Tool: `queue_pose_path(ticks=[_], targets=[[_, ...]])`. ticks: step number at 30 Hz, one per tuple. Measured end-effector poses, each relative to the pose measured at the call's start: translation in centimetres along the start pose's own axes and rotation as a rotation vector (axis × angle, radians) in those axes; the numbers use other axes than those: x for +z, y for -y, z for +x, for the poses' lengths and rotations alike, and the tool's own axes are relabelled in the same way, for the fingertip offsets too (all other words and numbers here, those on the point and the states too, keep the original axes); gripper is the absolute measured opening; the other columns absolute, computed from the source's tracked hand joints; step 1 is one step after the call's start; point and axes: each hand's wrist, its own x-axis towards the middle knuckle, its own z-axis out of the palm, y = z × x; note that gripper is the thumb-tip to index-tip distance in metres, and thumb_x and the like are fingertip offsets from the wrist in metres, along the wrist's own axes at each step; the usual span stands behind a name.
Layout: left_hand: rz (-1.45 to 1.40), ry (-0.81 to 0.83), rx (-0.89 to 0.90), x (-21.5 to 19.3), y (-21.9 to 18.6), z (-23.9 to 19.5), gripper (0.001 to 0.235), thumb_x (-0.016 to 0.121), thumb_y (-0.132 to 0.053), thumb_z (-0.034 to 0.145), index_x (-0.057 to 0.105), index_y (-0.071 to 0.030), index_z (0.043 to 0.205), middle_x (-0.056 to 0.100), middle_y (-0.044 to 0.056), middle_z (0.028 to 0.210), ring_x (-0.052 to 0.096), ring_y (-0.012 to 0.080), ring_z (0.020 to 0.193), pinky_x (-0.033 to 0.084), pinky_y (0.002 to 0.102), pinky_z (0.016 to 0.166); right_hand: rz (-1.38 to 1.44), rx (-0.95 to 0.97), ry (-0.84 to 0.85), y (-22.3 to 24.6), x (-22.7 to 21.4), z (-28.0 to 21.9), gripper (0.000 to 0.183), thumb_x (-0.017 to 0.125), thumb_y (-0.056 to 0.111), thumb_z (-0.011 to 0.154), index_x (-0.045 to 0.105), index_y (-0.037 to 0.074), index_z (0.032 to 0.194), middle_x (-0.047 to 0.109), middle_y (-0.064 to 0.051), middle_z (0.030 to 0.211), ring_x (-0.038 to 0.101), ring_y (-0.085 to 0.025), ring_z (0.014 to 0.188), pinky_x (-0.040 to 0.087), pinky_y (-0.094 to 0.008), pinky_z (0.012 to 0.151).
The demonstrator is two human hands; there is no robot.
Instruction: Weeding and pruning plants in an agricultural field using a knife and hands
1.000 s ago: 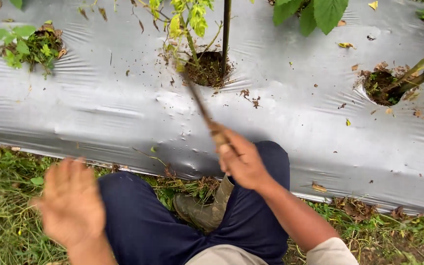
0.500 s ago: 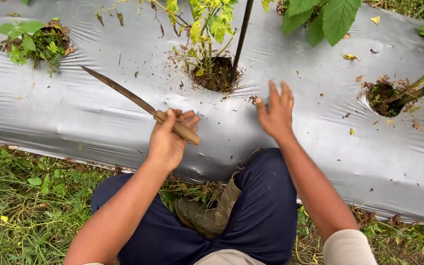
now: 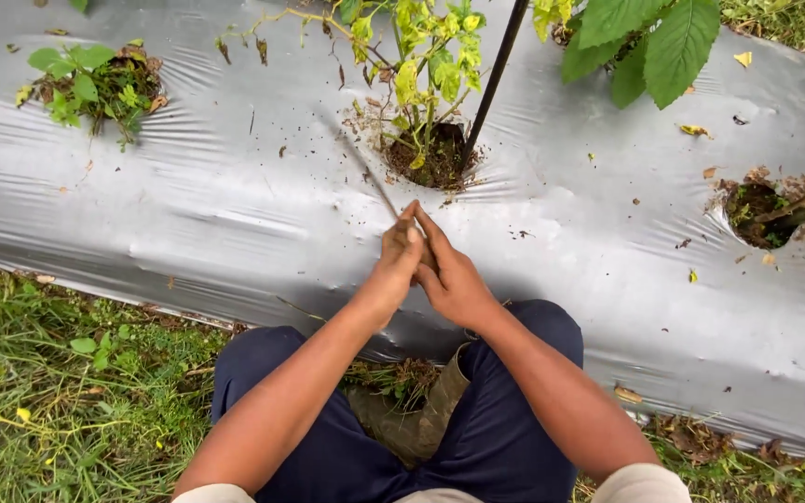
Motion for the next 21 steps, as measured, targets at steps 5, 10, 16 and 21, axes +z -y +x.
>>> queue_pose_path(ticks=[5,10,16,21], targets=[[0.301,0.081,0.187,-1.0,0.6,1.6,0.085,0.069,-0.046,0.098,0.035,0.008,0.155,0.041,0.033,0.145,0.049,0.049,0.132,0.037,0.068,0.109,0.157,0.072,-0.332,-0.4,-1.6,-5.6,0.046,0.042,0.016,0.107,0.041,0.008,0.152,0.059,-0.003,0.06,0.061,-0.018,0.05,0.056,-0.035,0.053],[0.523,-0.223,0.382,-0.7,-3.0,6.4,0.095,0.089,-0.029,0.087,0.032,0.003,0.156,0.041,0.028,0.141,0.059,0.0379,0.118,0.053,0.054,0.097,0.163,0.159,-0.451,1.3,-1.5,-8.4,0.04,0.043,0.012,0.104,0.045,0.0,0.143,0.06,-0.005,0.054,0.059,-0.017,0.039,0.053,-0.029,0.041],[0.54,-0.34,0.609,0.2,-1.7,13.1,0.111,0.091,-0.026,0.086,0.015,-0.003,0.162,0.031,0.027,0.153,0.06,0.0366,0.109,0.055,0.047,0.083,0.042,0.222,-0.526,0.8,-2.0,-9.4,0.049,0.045,0.013,0.103,0.036,-0.002,0.149,0.062,-0.006,0.062,0.058,-0.014,0.044,0.049,-0.028,0.043],[0.275,-0.343,0.462,-1.9,-2.3,16.6,0.057,0.08,-0.028,0.099,0.049,-0.014,0.144,0.058,0.002,0.093,0.064,0.0138,0.069,0.06,0.026,0.06,-0.085,0.21,-0.351,2.1,-3.6,-5.9,0.06,0.048,0.009,0.103,0.03,-0.006,0.158,0.059,-0.036,0.137,0.057,-0.05,0.126,0.048,-0.065,0.1]])
